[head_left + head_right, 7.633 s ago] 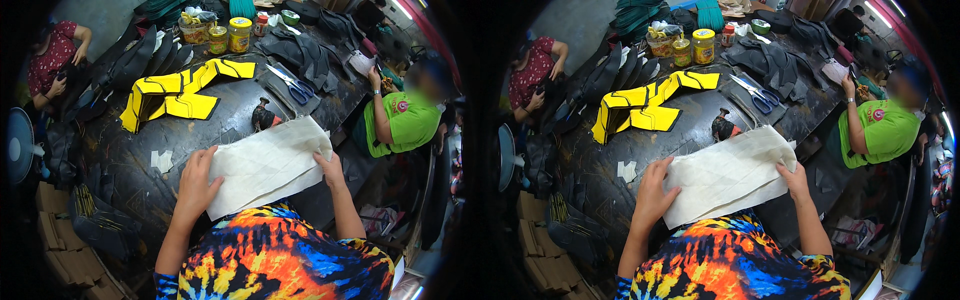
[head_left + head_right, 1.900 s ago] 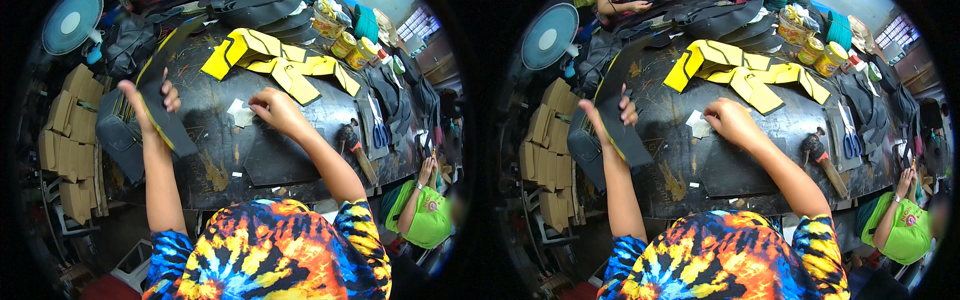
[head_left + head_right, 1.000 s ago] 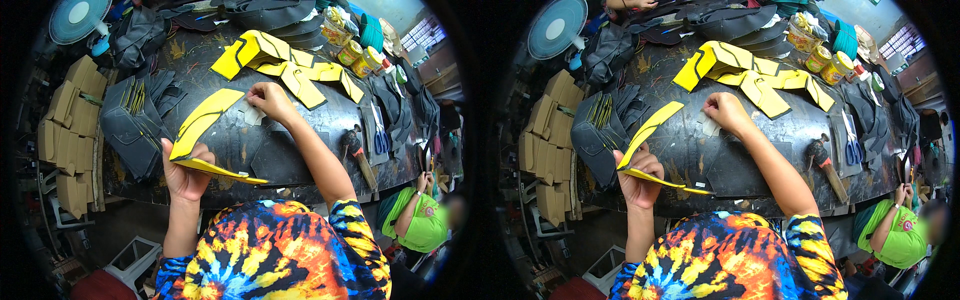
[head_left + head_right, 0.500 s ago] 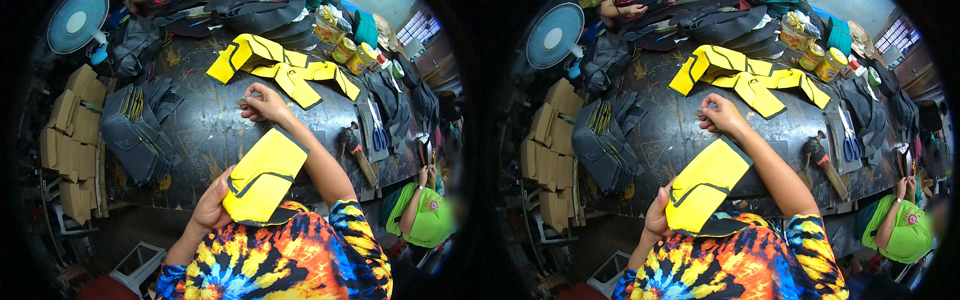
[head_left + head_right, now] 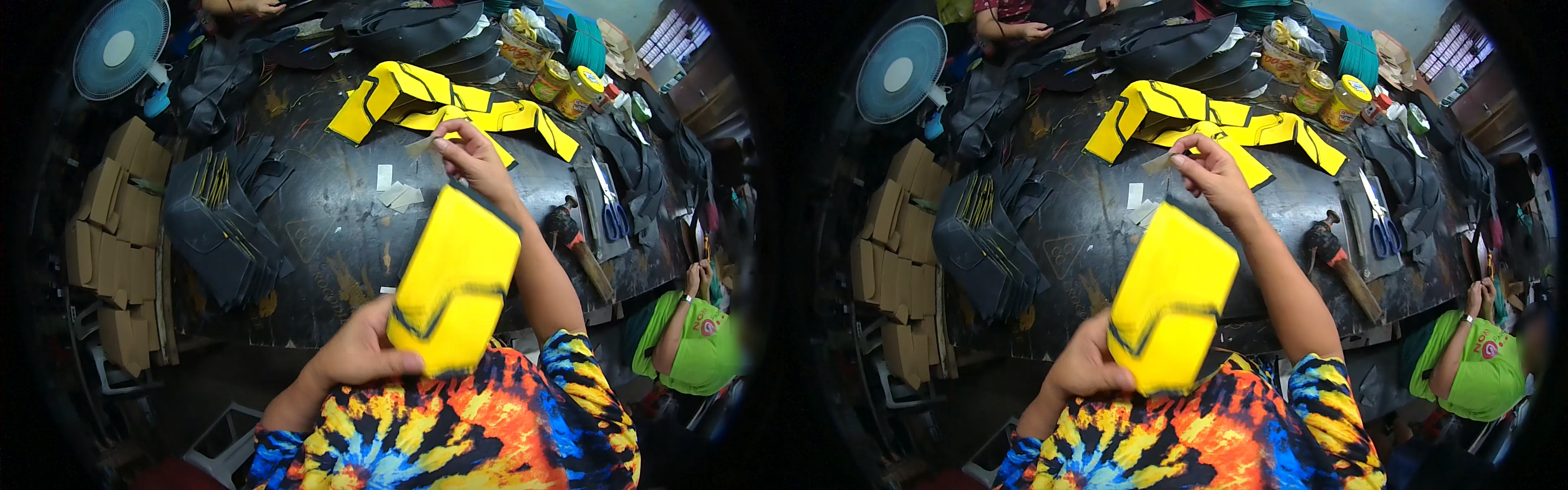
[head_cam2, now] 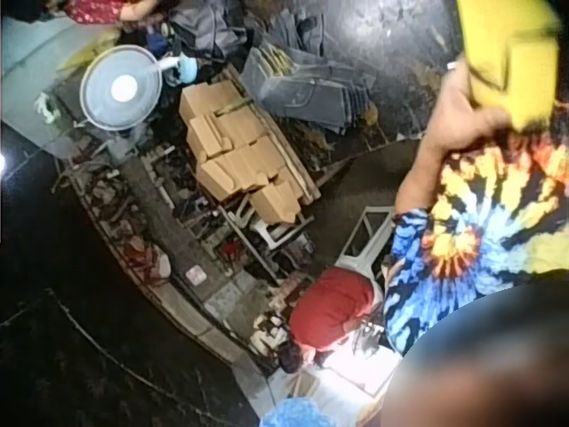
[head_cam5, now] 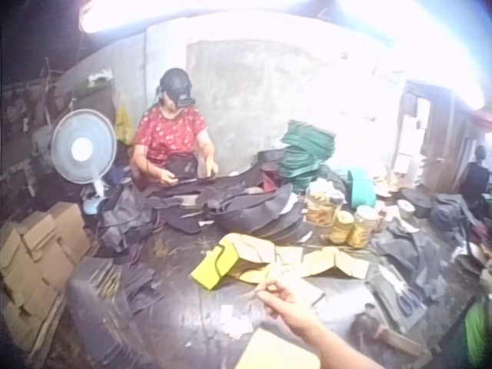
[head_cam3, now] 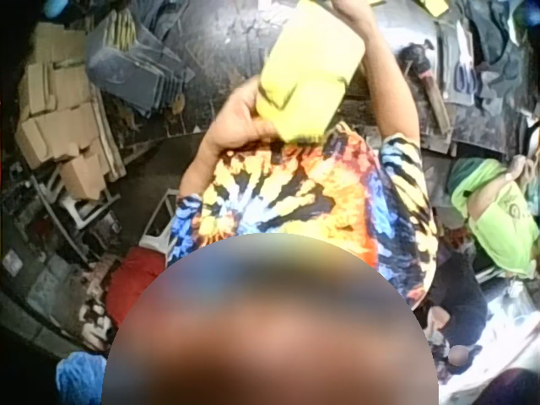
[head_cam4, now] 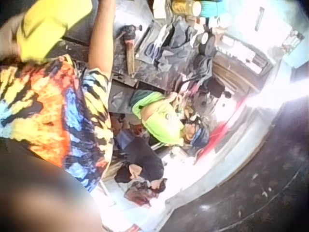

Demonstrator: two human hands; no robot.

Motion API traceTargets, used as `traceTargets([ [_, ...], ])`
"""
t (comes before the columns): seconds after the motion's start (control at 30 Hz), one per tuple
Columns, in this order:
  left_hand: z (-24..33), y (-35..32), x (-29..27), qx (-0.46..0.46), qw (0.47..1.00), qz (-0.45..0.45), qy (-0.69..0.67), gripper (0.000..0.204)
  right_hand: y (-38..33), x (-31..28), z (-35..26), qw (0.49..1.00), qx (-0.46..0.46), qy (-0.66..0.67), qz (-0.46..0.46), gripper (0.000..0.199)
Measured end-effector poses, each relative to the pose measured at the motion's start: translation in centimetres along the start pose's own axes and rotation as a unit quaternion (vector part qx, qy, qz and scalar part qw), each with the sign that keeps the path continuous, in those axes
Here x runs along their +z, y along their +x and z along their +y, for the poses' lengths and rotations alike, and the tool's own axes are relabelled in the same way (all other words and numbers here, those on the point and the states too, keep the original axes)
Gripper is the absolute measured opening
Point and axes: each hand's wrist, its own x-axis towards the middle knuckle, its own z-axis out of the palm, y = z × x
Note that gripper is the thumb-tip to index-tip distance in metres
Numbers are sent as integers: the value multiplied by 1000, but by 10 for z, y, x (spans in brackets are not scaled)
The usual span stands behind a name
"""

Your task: The person applies adhesive to yellow foam pieces and presses them onto black leather parts using a mallet. They then cut the foam to shape with scissors and handle black leather strips, applying adhesive from a jar. The person works at a cluttered table with other workers visible in the background.

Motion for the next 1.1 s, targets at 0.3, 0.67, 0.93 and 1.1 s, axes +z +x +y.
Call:
traceTargets([
  [0.3, 41, 94, -19, 215, 955, 163, -124, 53, -77, -38, -75, 950, -265, -81, 146, 15],
  [0.67, 48, 134, -1, 234, 969, 81, -26, 45, -114, 1, -127, 968, -199, -139, 61, 27],
  [0.93, 50, 129, 0, 242, 965, 91, 35, 46, -97, 15, -115, 983, -137, -118, 23, 14],
  [1.1, 47, 129, -1, 236, 967, 89, 19, 47, -94, 20, -106, 980, -135, -134, 59, 15],
])
